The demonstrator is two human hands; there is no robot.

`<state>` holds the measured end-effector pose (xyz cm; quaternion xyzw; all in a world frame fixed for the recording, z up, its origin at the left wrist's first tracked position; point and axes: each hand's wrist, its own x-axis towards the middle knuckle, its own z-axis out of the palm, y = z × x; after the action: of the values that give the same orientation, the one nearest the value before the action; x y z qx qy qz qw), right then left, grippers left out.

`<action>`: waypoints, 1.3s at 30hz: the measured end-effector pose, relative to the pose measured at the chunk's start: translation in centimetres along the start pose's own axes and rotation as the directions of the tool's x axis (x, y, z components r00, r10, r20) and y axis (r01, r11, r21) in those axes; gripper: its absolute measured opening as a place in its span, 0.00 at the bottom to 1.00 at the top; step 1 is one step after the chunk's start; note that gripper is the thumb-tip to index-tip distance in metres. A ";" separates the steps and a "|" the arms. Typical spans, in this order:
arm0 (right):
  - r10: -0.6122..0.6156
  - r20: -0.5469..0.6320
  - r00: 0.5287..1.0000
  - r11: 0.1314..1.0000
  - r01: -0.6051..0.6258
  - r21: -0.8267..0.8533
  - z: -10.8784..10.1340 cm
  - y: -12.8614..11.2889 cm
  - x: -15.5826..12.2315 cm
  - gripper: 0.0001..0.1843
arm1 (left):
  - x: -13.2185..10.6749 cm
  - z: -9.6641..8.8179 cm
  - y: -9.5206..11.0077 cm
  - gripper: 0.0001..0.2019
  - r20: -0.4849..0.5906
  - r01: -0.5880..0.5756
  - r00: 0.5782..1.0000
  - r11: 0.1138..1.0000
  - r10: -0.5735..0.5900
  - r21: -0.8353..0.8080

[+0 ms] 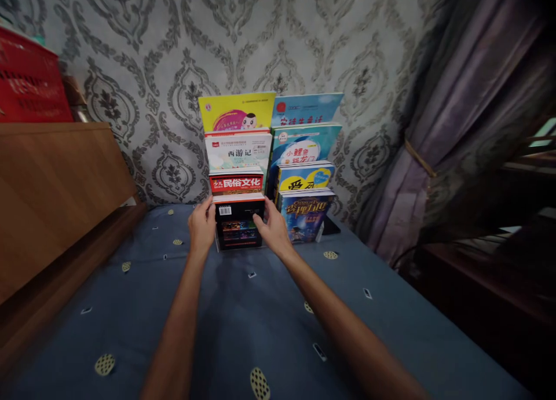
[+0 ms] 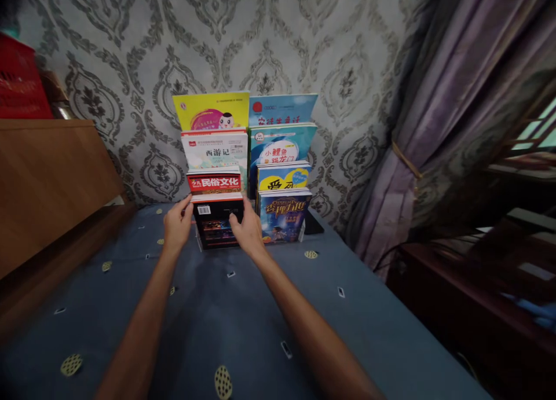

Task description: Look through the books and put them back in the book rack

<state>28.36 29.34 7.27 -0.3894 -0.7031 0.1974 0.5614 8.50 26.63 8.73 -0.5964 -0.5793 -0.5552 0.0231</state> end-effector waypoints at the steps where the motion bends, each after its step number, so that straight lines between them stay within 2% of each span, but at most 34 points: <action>1: 0.007 0.007 1.000 1.000 -0.007 0.013 0.0 0.2 0.0 0.34 | 0.0 0.1 0.0 0.20 -0.001 -0.001 1.000 1.000 0.001 0.012; 7: -0.018 -0.027 0.999 0.998 0.020 0.064 0.4 0.9 0.0 0.34 | -0.2 0.3 0.0 0.21 -0.036 -0.038 0.998 0.995 0.042 0.096; 12: -0.031 0.013 0.999 0.997 0.030 0.069 -0.3 0.6 0.1 0.34 | -0.3 0.5 0.0 0.21 -0.067 -0.072 0.994 0.987 0.082 0.144; 19: -0.056 -0.002 0.998 0.996 0.056 0.071 -0.4 0.5 0.1 0.37 | -0.8 0.5 1.5 0.22 -0.073 -0.024 0.997 0.987 0.036 0.158; 24: -0.048 -0.019 0.999 0.997 0.049 0.066 -0.1 0.4 0.1 0.37 | -0.9 0.1 2.3 0.20 -0.071 0.030 0.997 0.984 -0.017 0.176; 33: 0.018 -0.030 0.999 0.999 -0.019 -0.033 0.0 -1.0 -0.2 0.36 | -0.1 0.3 0.0 0.20 -0.036 0.080 0.996 0.996 -0.081 -0.031; 39: 0.016 -0.032 0.999 1.000 -0.017 -0.015 0.0 -1.0 -0.2 0.37 | -0.3 0.1 0.3 0.19 -0.016 0.046 0.999 0.998 -0.047 -0.032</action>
<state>28.00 28.53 7.84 -0.4025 -0.6923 0.1905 0.5679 8.86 26.37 8.67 -0.5783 -0.5839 -0.5697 0.0055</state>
